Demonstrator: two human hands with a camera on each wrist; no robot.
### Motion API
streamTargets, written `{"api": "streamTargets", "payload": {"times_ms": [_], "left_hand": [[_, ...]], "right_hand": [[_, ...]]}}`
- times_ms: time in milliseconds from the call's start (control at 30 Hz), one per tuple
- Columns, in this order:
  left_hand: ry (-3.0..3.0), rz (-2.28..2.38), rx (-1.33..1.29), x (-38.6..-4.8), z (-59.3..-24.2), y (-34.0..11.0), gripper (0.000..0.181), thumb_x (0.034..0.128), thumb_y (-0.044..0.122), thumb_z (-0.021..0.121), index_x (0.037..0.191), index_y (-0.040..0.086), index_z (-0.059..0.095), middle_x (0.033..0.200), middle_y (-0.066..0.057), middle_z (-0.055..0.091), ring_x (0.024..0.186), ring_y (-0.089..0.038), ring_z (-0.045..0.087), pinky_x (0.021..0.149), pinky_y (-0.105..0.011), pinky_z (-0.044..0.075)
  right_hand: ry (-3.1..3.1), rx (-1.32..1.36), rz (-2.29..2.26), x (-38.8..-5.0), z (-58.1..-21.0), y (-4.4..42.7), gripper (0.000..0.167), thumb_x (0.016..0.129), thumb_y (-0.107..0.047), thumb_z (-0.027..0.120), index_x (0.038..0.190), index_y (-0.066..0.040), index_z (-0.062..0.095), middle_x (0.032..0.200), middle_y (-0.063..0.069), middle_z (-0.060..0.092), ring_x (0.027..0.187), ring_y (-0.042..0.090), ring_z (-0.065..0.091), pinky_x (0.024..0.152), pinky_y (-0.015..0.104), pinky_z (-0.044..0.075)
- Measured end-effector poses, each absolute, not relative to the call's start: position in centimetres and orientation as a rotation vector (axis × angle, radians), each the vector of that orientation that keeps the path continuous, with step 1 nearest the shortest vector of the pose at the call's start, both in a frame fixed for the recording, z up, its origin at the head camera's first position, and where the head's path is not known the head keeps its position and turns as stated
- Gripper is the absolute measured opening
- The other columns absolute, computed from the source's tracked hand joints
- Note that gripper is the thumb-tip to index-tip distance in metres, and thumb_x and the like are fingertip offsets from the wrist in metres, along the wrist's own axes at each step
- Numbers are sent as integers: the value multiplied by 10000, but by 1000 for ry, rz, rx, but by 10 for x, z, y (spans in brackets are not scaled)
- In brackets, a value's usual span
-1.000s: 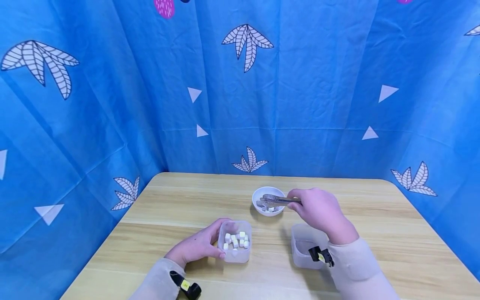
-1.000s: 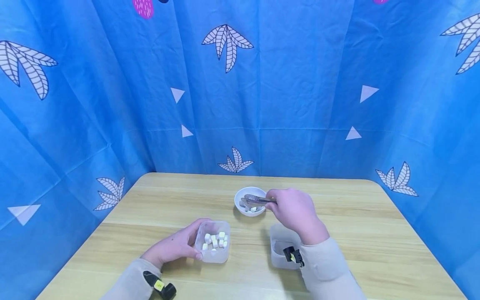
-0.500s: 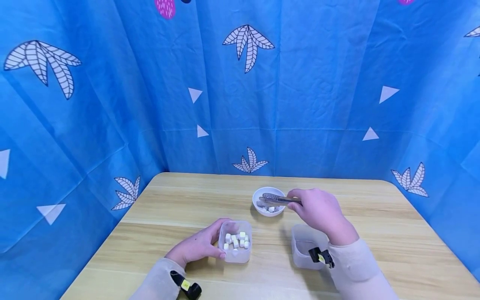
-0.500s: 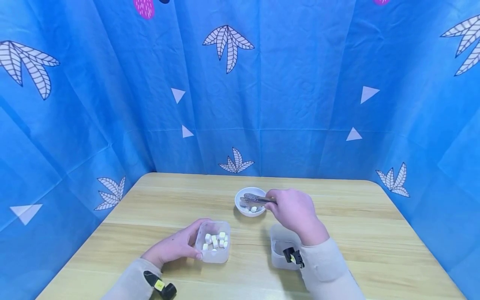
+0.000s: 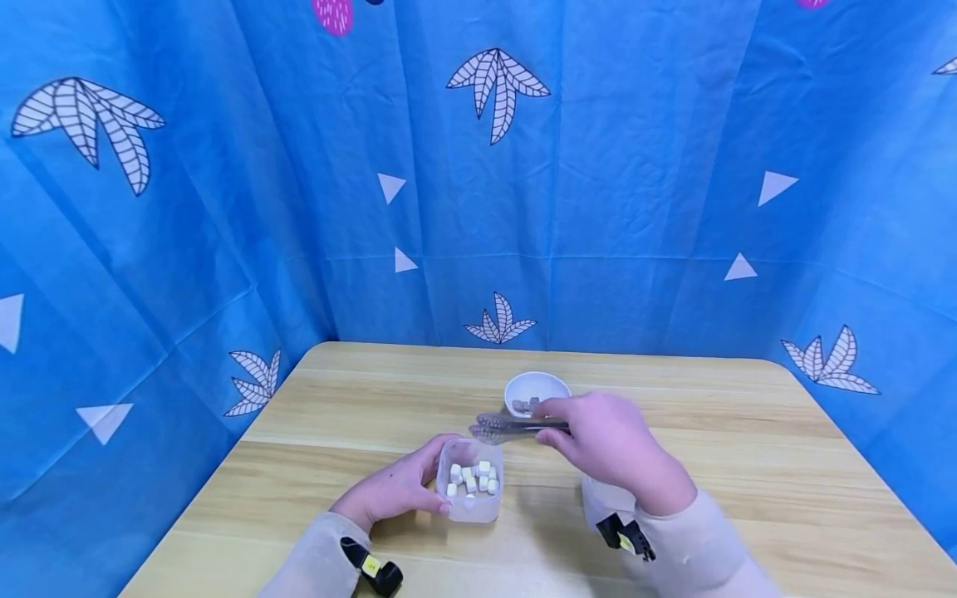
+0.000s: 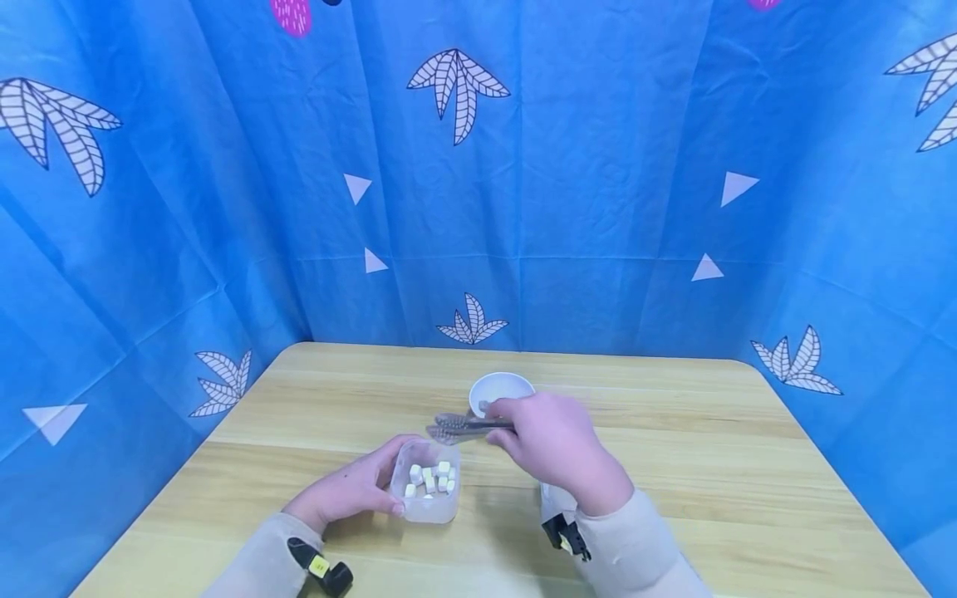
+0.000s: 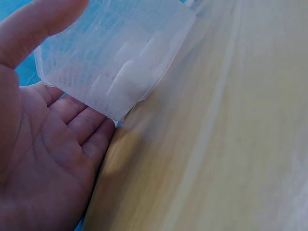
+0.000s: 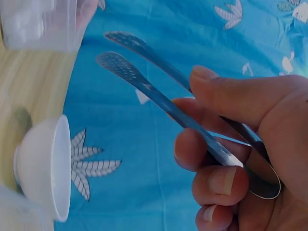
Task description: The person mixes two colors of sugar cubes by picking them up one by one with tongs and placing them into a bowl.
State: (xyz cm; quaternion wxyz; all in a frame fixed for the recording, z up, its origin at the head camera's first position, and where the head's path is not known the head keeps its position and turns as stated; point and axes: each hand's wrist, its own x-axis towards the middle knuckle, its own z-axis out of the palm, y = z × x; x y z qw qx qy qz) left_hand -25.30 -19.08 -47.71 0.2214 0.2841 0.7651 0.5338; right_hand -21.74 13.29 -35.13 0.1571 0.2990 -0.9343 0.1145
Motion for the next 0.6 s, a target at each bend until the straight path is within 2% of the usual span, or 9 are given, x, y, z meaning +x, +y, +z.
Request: {"api": "streamTargets", "payload": {"times_ms": [100,233,300,400,600], "left_hand": [[2088,1495,812,-254,-478,-191,842,793,194,797,1509,274,362,1503,40,461,1439,-176,334,1188,-373,203],[2039,1536,867,-255,-480,-192,847,803,141,792,1516,219,342,1502,-10,465,1423,-205,375,1159,-255,254],[2027,1547,886,-255,-481,-192,840,807,125,788,1515,198,342,1490,-29,477,1412,-218,394,1147,-234,269],[2052,1522,887,-255,-481,-192,837,811,148,792,1516,222,346,1480,-7,488,1397,-205,415,1138,-232,281],[2092,1473,850,-255,-479,-192,827,816,209,789,1513,278,350,1476,30,483,1383,-186,418,1139,-251,285]], "right_hand": [[-2663,909,321,-214,-355,125,204,876,-383,778,1052,-280,764,744,-177,638,582,34,494,469,280,370],[-2680,971,316,-212,-362,113,180,882,-392,769,1023,-279,762,759,-178,642,577,31,483,465,292,360],[-2707,983,316,-211,-366,107,147,886,-393,764,986,-285,752,737,-188,612,569,34,473,461,305,355],[-2740,981,300,-211,-370,101,106,884,-392,764,926,-300,731,698,-200,561,560,48,458,457,317,351],[-2755,958,248,-211,-376,93,95,860,-380,788,885,-319,719,714,-207,586,559,58,456,464,306,351]]}}
